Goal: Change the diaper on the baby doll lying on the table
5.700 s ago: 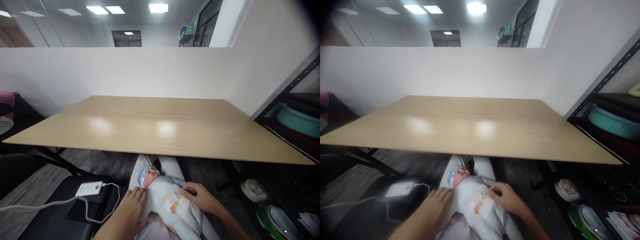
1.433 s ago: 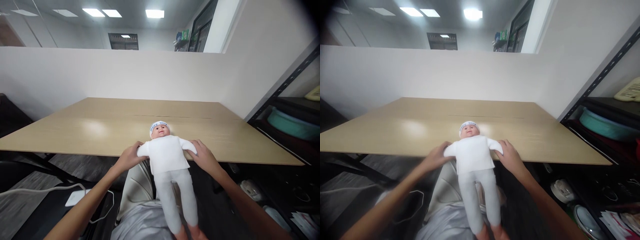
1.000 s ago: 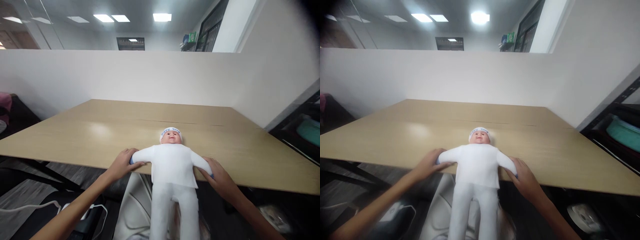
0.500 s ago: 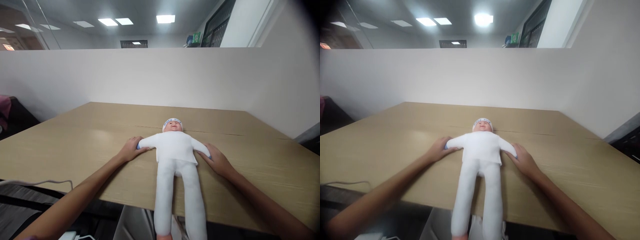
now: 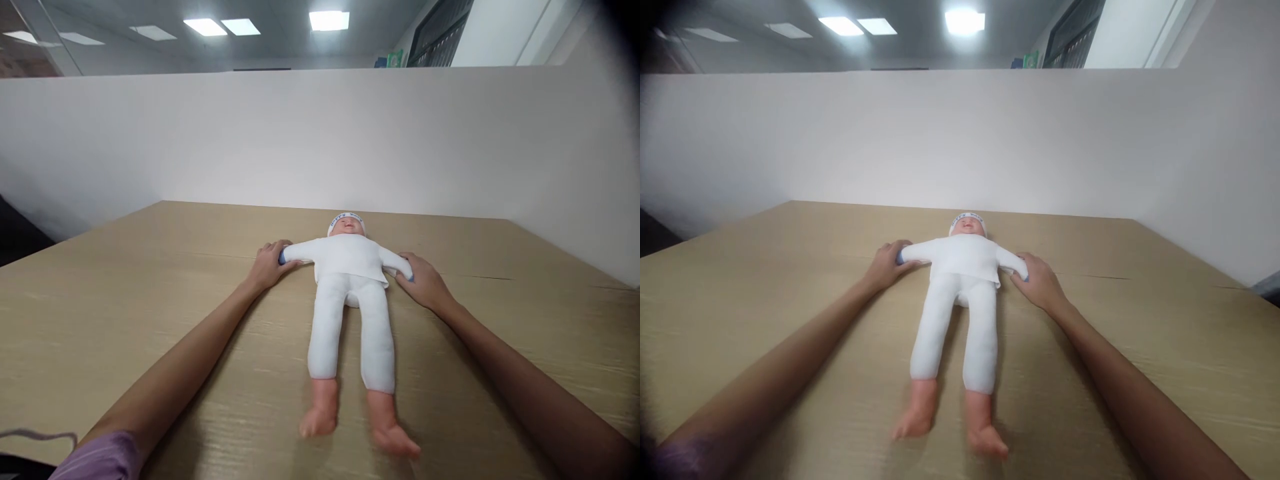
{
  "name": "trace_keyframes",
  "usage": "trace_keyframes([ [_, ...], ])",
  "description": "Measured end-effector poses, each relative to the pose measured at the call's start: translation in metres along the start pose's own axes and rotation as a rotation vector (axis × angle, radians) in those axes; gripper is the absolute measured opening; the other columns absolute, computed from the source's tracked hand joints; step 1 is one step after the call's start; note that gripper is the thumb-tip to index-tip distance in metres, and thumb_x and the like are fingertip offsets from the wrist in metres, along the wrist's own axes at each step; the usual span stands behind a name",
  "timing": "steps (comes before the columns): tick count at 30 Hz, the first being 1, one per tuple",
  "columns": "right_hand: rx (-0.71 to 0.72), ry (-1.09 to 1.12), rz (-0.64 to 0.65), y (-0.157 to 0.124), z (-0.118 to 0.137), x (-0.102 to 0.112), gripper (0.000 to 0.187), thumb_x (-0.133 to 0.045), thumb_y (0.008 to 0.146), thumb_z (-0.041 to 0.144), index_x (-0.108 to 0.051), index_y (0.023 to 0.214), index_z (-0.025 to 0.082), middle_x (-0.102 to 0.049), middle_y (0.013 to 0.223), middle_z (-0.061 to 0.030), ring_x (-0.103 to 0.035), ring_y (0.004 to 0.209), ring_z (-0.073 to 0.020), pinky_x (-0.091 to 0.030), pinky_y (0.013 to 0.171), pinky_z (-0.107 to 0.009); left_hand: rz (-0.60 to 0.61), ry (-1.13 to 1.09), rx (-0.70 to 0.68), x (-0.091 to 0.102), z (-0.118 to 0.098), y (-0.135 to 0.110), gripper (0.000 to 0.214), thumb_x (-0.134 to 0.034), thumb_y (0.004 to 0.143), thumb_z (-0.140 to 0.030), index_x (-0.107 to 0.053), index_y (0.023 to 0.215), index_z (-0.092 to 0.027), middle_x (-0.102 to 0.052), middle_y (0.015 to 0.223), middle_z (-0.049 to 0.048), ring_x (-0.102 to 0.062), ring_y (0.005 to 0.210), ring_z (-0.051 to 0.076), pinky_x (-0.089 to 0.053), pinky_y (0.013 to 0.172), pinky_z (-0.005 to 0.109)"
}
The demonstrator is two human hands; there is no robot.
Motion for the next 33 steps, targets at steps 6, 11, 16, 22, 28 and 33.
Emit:
trace_keyframes([
  [6,0.045,-0.027,-0.106,0.021,-0.019,-0.009,0.043,-0.057,0.097,0.047,-0.063,0.127,0.017,-0.072,0.116,-0.0145,-0.065,0.103,-0.0332,-0.049,0.092,-0.045,-0.029,0.021,-0.008,-0.014,0.020,0.024,0.051,-0.057,0.098,-0.060,-0.060,0.135,-0.025,-0.071,0.126,0.0095,-0.060,0.112,0.034,-0.042,0.101,0.047],
  [11,-0.027,-0.078,-0.086,0.019,-0.038,-0.015,0.051,-0.053,0.100,0.060,-0.067,0.129,0.020,-0.073,0.113,-0.0132,-0.063,0.101,-0.0329,-0.048,0.092,-0.046,-0.033,0.043,0.020,-0.017,0.025,0.023,0.048,-0.059,0.097,-0.058,-0.062,0.134,-0.027,-0.072,0.123,0.0084,-0.060,0.111,0.033,-0.042,0.100,0.046],
  [16,-0.095,-0.105,-0.089,0.017,-0.046,-0.019,0.055,-0.051,0.101,0.061,-0.064,0.142,0.025,-0.070,0.125,-0.0135,-0.062,0.108,-0.0334,-0.048,0.095,-0.047,-0.026,0.052,0.035,-0.015,0.024,0.019,0.050,-0.062,0.095,-0.057,-0.063,0.133,-0.027,-0.072,0.121,0.0092,-0.059,0.113,0.034,-0.042,0.099,0.045],
  [22,-0.115,-0.141,-0.086,0.009,-0.046,-0.020,0.066,-0.054,0.098,0.059,-0.056,0.149,0.018,-0.066,0.136,-0.0180,-0.059,0.120,-0.0359,-0.047,0.101,-0.048,-0.034,0.009,0.100,-0.010,0.030,0.010,0.065,-0.065,0.090,-0.060,-0.057,0.142,-0.021,-0.069,0.130,0.0130,-0.057,0.122,0.035,-0.042,0.104,0.047],
  [28,-0.267,-0.165,-0.124,0.000,-0.066,-0.016,0.051,-0.032,0.103,0.036,-0.064,0.135,0.011,-0.068,0.132,-0.0199,-0.058,0.119,-0.0336,-0.042,0.103,-0.047,-0.081,-0.041,0.321,-0.002,0.050,0.006,0.044,-0.042,0.102,-0.052,-0.070,0.115,-0.020,-0.075,0.119,0.0115,-0.062,0.109,0.032,-0.044,0.100,0.045],
  [33,-0.357,-0.191,-0.140,-0.001,-0.076,-0.016,0.043,-0.037,0.099,0.033,-0.069,0.117,0.013,-0.070,0.117,-0.0206,-0.057,0.108,-0.0336,-0.042,0.095,-0.046,-0.042,0.002,0.376,-0.006,0.057,0.009,0.040,-0.040,0.102,-0.044,-0.073,0.105,-0.023,-0.077,0.114,0.0110,-0.058,0.113,0.036,-0.040,0.101,0.051],
])
Point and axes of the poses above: each hand's wrist, its own y-axis towards the middle knuckle, its own x-axis out of the back of the hand, z = x × y, the point moved 6 cm from there along y, towards the middle knuckle
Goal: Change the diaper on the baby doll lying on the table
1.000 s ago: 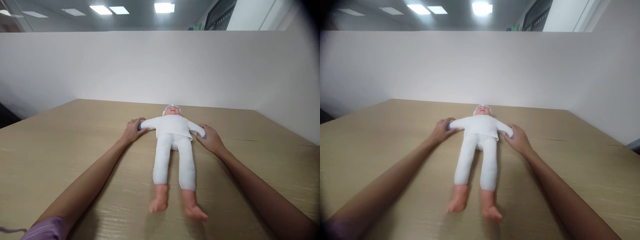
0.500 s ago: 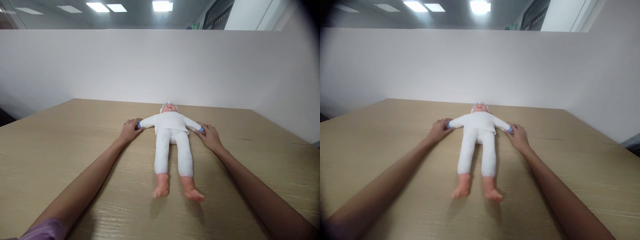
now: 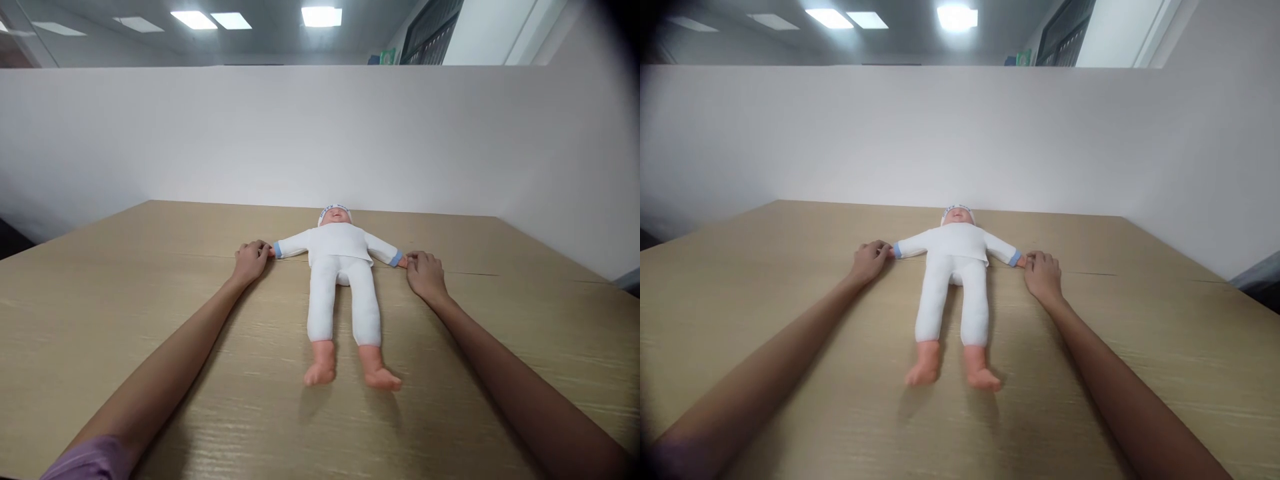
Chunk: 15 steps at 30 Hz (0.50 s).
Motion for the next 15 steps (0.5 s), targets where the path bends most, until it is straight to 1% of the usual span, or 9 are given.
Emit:
trace_keyframes([
  [3,-0.026,-0.006,0.001,0.001,-0.001,0.000,0.039,-0.039,0.098,0.033,-0.070,0.114,0.015,-0.070,0.114,-0.0192,-0.056,0.106,-0.0325,-0.041,0.092,-0.044,0.012,0.019,0.024,-0.001,0.002,0.001,0.039,-0.040,0.101,-0.045,-0.073,0.108,-0.025,-0.077,0.115,0.0111,-0.057,0.116,0.038,-0.038,0.103,0.054],
  [7,-0.057,-0.016,0.001,-0.001,0.000,0.004,0.038,-0.039,0.097,0.030,-0.071,0.112,0.016,-0.069,0.112,-0.0188,-0.055,0.105,-0.0322,-0.041,0.089,-0.042,0.026,0.031,0.037,-0.001,0.001,0.000,0.040,-0.040,0.101,-0.046,-0.073,0.109,-0.026,-0.077,0.117,0.0102,-0.056,0.117,0.037,-0.037,0.104,0.053],
  [12,-0.130,-0.021,-0.023,-0.003,-0.003,0.010,0.038,-0.046,0.096,0.040,-0.072,0.107,0.016,-0.069,0.107,-0.0195,-0.055,0.100,-0.0344,-0.042,0.084,-0.044,0.008,0.043,0.033,0.001,0.000,-0.001,0.040,-0.040,0.101,-0.046,-0.073,0.109,-0.025,-0.072,0.124,0.0129,-0.054,0.120,0.038,-0.039,0.102,0.053],
  [15,-0.156,-0.006,-0.039,-0.003,-0.005,0.010,0.037,-0.049,0.094,0.042,-0.073,0.103,0.016,-0.071,0.105,-0.0195,-0.055,0.099,-0.0349,-0.043,0.085,-0.046,0.003,0.044,0.027,0.002,0.000,-0.002,0.041,-0.039,0.102,-0.046,-0.073,0.108,-0.025,-0.072,0.122,0.0136,-0.054,0.119,0.039,-0.040,0.101,0.055],
])
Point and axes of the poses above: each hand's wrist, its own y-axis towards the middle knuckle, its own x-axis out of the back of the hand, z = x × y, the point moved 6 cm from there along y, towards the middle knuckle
